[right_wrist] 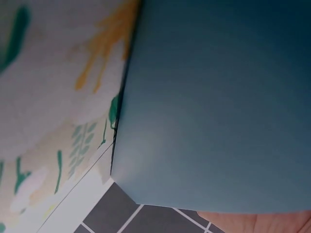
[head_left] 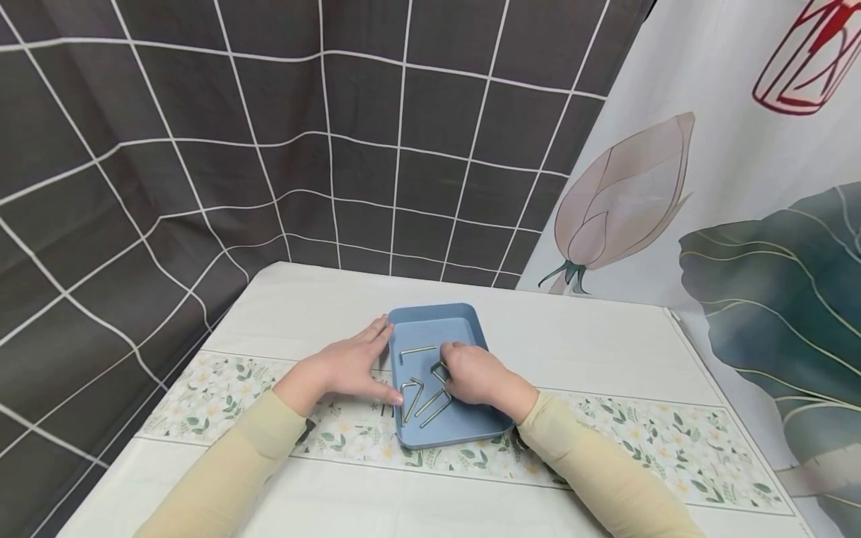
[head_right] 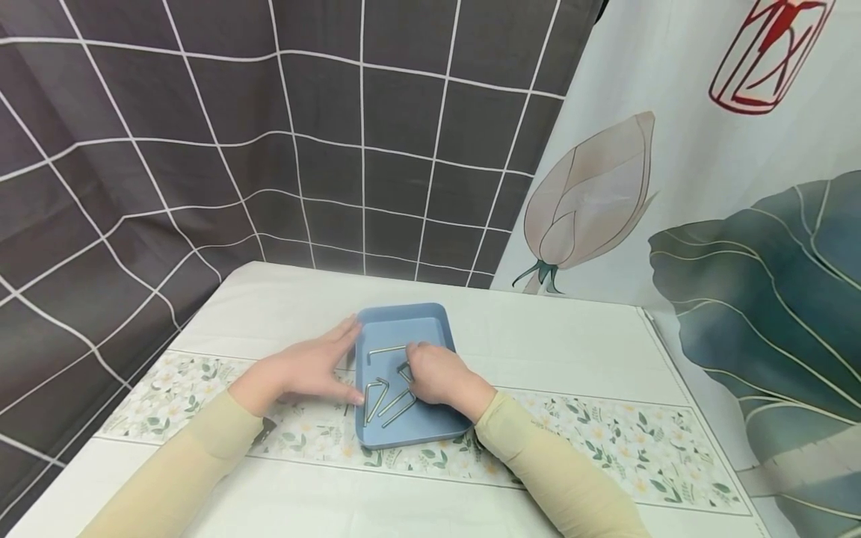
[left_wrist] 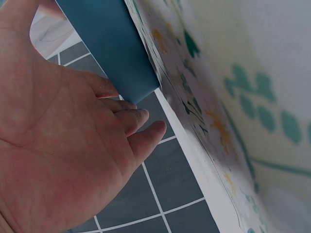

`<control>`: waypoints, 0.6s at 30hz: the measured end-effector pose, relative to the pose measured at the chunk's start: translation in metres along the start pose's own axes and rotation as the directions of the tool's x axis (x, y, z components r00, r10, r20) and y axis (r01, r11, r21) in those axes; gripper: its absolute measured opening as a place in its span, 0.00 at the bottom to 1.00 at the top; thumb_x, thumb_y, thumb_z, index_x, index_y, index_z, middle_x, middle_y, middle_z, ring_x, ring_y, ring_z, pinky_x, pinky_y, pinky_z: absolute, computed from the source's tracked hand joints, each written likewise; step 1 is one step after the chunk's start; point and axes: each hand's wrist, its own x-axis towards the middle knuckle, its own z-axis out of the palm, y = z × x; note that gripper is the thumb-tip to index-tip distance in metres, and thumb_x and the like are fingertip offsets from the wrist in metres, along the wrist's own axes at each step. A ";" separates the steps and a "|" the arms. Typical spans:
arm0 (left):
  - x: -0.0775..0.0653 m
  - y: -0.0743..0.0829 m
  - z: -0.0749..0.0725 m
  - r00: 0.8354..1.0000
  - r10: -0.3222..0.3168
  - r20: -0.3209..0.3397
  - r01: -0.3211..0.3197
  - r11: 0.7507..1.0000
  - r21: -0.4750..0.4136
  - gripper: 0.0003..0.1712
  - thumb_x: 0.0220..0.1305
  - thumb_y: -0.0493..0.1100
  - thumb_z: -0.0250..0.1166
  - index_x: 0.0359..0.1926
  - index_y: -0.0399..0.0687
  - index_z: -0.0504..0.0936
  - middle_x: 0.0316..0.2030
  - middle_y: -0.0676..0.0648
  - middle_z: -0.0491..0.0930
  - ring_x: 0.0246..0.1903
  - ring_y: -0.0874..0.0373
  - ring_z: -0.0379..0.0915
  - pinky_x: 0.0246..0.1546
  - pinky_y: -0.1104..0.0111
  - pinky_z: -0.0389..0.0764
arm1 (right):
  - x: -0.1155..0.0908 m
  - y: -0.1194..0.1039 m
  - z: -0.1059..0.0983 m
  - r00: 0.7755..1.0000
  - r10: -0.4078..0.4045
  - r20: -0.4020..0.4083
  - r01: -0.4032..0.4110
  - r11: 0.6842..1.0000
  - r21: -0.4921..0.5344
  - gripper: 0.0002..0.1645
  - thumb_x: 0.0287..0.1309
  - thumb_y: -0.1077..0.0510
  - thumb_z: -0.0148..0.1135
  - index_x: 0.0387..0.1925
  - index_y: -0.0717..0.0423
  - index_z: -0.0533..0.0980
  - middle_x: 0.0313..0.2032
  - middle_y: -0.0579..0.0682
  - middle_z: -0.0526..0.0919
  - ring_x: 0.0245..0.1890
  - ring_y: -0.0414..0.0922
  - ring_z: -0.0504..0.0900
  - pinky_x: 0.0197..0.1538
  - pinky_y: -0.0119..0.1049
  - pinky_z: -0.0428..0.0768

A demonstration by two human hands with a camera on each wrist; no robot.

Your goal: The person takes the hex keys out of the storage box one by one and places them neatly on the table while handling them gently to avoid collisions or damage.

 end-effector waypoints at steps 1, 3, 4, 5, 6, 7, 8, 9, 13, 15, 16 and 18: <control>0.000 0.000 0.000 1.000 0.000 0.001 0.000 1.000 0.001 0.84 0.55 0.83 0.75 0.90 0.35 0.45 0.90 0.35 0.35 0.88 0.38 0.40 0.80 0.40 0.65 | 0.000 0.000 0.000 1.000 0.003 -0.004 -0.003 1.000 0.006 0.13 0.60 0.65 0.75 0.43 0.61 0.80 0.30 0.49 0.78 0.28 0.44 0.77 0.32 0.42 0.83; 0.000 0.000 0.000 1.000 0.000 0.002 0.000 1.000 0.000 0.84 0.55 0.83 0.75 0.90 0.35 0.44 0.90 0.35 0.35 0.88 0.39 0.40 0.80 0.41 0.65 | 0.000 0.000 -0.001 1.000 0.011 -0.012 -0.011 1.000 0.017 0.12 0.60 0.65 0.74 0.42 0.60 0.79 0.29 0.49 0.78 0.28 0.44 0.76 0.32 0.42 0.82; 0.000 0.000 0.001 1.000 -0.001 0.002 0.001 1.000 0.001 0.84 0.55 0.83 0.75 0.90 0.35 0.44 0.90 0.35 0.35 0.88 0.39 0.40 0.80 0.41 0.65 | 0.000 0.000 -0.001 1.000 0.015 -0.015 -0.015 1.000 0.020 0.12 0.60 0.65 0.74 0.42 0.60 0.79 0.29 0.48 0.78 0.28 0.44 0.76 0.31 0.42 0.82; 0.000 0.000 0.001 1.000 -0.003 0.003 0.003 1.000 0.004 0.84 0.55 0.83 0.75 0.90 0.36 0.44 0.90 0.36 0.35 0.88 0.39 0.40 0.81 0.41 0.65 | 0.000 0.001 -0.001 1.000 0.018 -0.020 -0.018 1.000 0.022 0.12 0.60 0.65 0.74 0.42 0.60 0.79 0.29 0.48 0.77 0.28 0.44 0.76 0.31 0.42 0.81; 0.000 0.000 0.001 1.000 -0.003 0.001 0.003 1.000 0.004 0.84 0.55 0.83 0.75 0.90 0.35 0.44 0.90 0.36 0.35 0.88 0.39 0.40 0.80 0.41 0.65 | 0.000 0.001 -0.001 0.999 0.022 -0.026 -0.021 1.000 0.023 0.12 0.60 0.65 0.74 0.42 0.59 0.79 0.29 0.48 0.77 0.27 0.44 0.76 0.31 0.42 0.81; 0.000 -0.001 0.001 1.000 -0.002 -0.001 0.002 1.000 0.003 0.84 0.55 0.83 0.75 0.90 0.35 0.44 0.90 0.36 0.35 0.88 0.39 0.40 0.80 0.40 0.65 | 0.000 0.001 -0.001 0.999 0.024 -0.031 -0.023 0.999 0.024 0.12 0.60 0.65 0.74 0.42 0.59 0.79 0.29 0.48 0.77 0.27 0.44 0.76 0.31 0.41 0.80; 0.000 -0.001 0.001 1.000 -0.005 0.001 0.005 1.000 0.006 0.84 0.55 0.83 0.75 0.90 0.36 0.44 0.90 0.36 0.35 0.88 0.39 0.40 0.80 0.41 0.65 | 0.000 0.001 -0.002 0.999 0.026 -0.037 -0.025 0.999 0.027 0.12 0.60 0.65 0.73 0.43 0.59 0.79 0.29 0.47 0.76 0.27 0.44 0.75 0.30 0.41 0.80; 0.001 -0.001 0.002 1.000 -0.008 0.001 0.008 1.000 0.008 0.84 0.55 0.83 0.75 0.90 0.36 0.44 0.90 0.36 0.35 0.88 0.39 0.40 0.80 0.41 0.65 | -0.001 0.002 -0.002 0.999 0.028 -0.042 -0.027 0.999 0.029 0.12 0.59 0.65 0.73 0.43 0.59 0.79 0.29 0.47 0.76 0.27 0.44 0.75 0.30 0.40 0.79; 0.001 -0.001 0.002 1.000 -0.010 0.001 0.010 1.000 0.010 0.84 0.55 0.84 0.75 0.90 0.36 0.44 0.90 0.36 0.35 0.88 0.40 0.39 0.81 0.42 0.65 | -0.001 0.002 -0.003 0.997 0.033 -0.064 -0.030 0.998 0.049 0.12 0.58 0.66 0.73 0.43 0.60 0.79 0.28 0.47 0.75 0.27 0.43 0.74 0.29 0.40 0.78; 0.001 -0.001 0.002 1.000 -0.009 0.000 0.009 1.000 0.014 0.85 0.54 0.84 0.74 0.90 0.37 0.44 0.90 0.37 0.34 0.88 0.41 0.38 0.81 0.42 0.64 | -0.002 0.002 -0.003 0.997 0.038 -0.071 -0.034 0.998 0.059 0.13 0.58 0.66 0.73 0.43 0.60 0.79 0.28 0.46 0.75 0.26 0.43 0.74 0.28 0.39 0.77; 0.001 -0.001 0.002 1.000 -0.007 -0.002 0.007 1.000 0.013 0.85 0.54 0.84 0.74 0.90 0.37 0.44 0.90 0.37 0.35 0.88 0.41 0.38 0.81 0.42 0.64 | -0.002 0.002 -0.004 0.996 0.042 -0.074 -0.037 0.997 0.062 0.13 0.58 0.66 0.73 0.43 0.60 0.79 0.27 0.46 0.75 0.26 0.43 0.74 0.28 0.39 0.77; 0.001 -0.001 0.003 1.000 -0.007 -0.004 0.007 1.000 0.016 0.85 0.54 0.84 0.74 0.90 0.37 0.44 0.90 0.37 0.35 0.89 0.41 0.37 0.82 0.43 0.63 | -0.002 0.002 -0.004 0.996 0.050 -0.076 -0.045 0.997 0.068 0.13 0.58 0.66 0.73 0.44 0.60 0.79 0.27 0.46 0.75 0.26 0.42 0.75 0.27 0.38 0.77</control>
